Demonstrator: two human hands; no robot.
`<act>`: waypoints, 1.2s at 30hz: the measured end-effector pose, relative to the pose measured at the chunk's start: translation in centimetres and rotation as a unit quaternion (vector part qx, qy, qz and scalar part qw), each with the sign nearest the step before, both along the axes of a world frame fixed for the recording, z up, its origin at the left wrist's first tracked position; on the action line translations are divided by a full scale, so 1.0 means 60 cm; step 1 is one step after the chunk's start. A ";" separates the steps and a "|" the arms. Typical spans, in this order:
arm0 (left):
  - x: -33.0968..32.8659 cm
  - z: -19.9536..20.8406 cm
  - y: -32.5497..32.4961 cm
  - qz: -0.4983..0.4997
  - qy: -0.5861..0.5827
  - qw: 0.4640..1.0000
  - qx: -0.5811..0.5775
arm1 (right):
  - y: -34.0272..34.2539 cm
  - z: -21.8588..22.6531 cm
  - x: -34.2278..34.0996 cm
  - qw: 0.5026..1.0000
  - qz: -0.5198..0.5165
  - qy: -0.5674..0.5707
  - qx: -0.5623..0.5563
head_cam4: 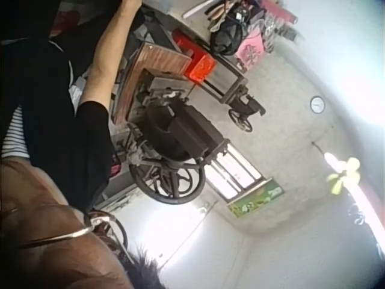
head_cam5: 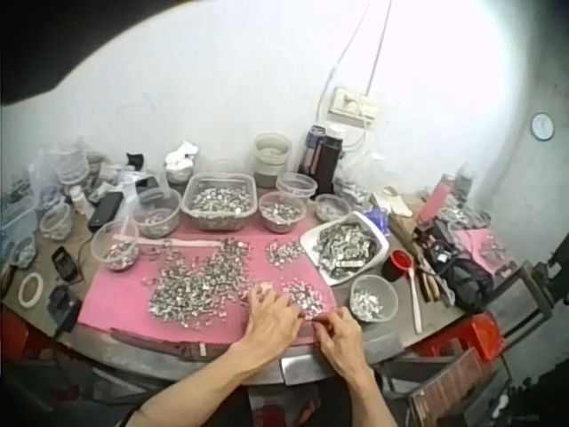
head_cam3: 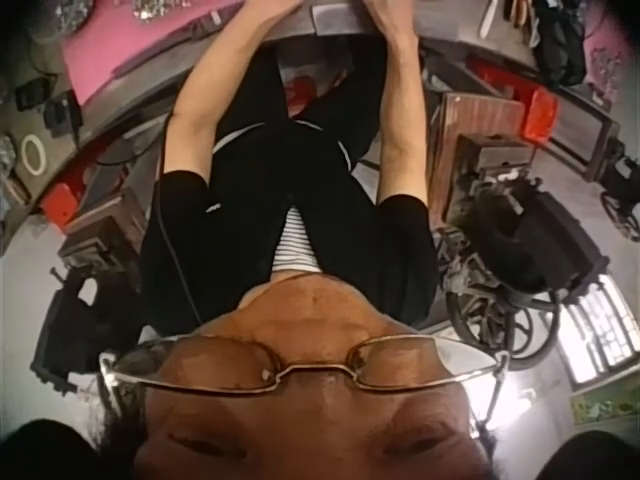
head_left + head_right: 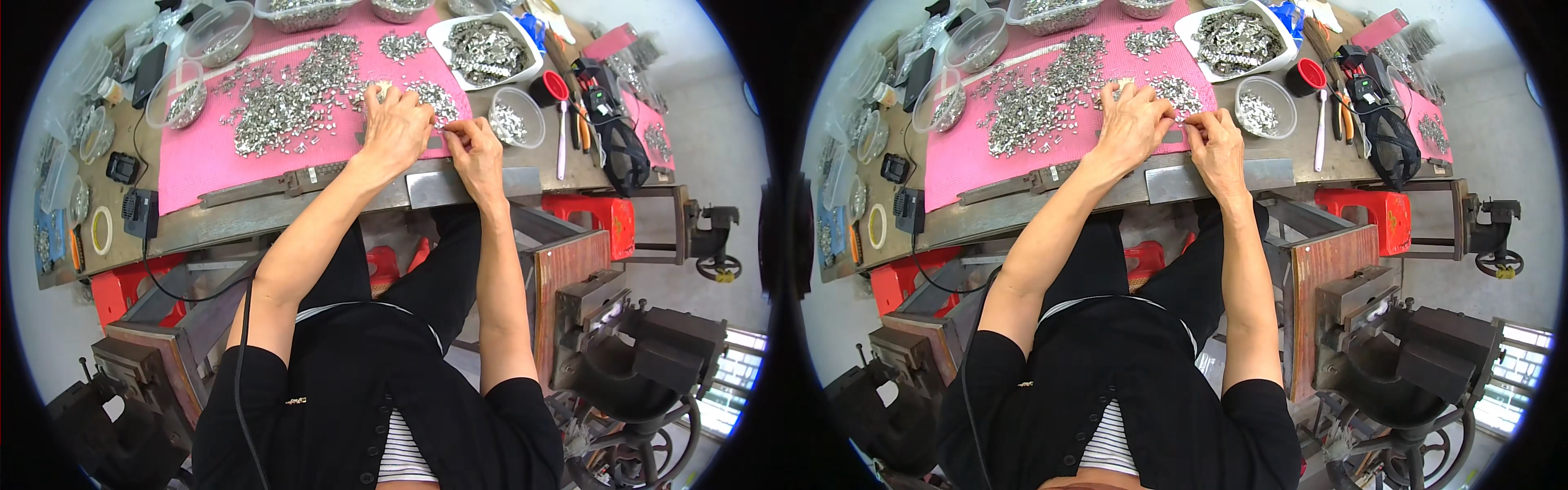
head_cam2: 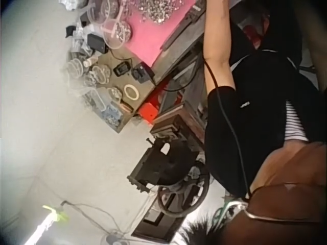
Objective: Placing small metal components into a jig and operating a manual press to assemble them.
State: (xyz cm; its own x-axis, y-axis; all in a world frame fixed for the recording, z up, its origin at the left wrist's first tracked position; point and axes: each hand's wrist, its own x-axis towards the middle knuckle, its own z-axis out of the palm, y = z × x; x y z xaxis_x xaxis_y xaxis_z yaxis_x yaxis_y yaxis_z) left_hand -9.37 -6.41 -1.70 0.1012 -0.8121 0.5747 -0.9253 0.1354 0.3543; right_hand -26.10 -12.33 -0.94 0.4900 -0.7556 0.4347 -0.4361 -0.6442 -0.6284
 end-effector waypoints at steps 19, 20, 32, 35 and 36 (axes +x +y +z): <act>0.086 0.041 0.191 -0.042 0.114 0.992 0.044 | 0.004 0.012 -0.001 0.996 -0.029 0.075 -0.047; 0.086 0.038 0.191 -0.046 0.098 0.993 0.039 | 0.004 0.016 -0.001 0.995 -0.033 0.080 -0.040; 0.079 0.026 0.199 -0.017 0.124 0.992 -0.028 | -0.008 0.026 -0.009 0.992 0.002 0.118 -0.037; 0.080 0.030 0.218 0.056 0.159 0.985 -0.043 | -0.008 0.017 -0.007 0.986 0.007 0.132 -0.097; 0.085 0.026 0.222 0.065 0.158 0.984 -0.058 | -0.007 0.015 -0.005 0.983 0.011 0.130 -0.128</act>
State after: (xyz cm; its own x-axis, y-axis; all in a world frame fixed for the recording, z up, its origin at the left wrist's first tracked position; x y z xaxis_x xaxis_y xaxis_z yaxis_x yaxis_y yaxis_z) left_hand -4.29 6.92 -0.15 0.3877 -0.7116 0.5859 -0.7835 0.0804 0.6162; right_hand -26.41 -12.74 -0.04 0.6237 -0.6267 0.4671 -0.5451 -0.7771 -0.3147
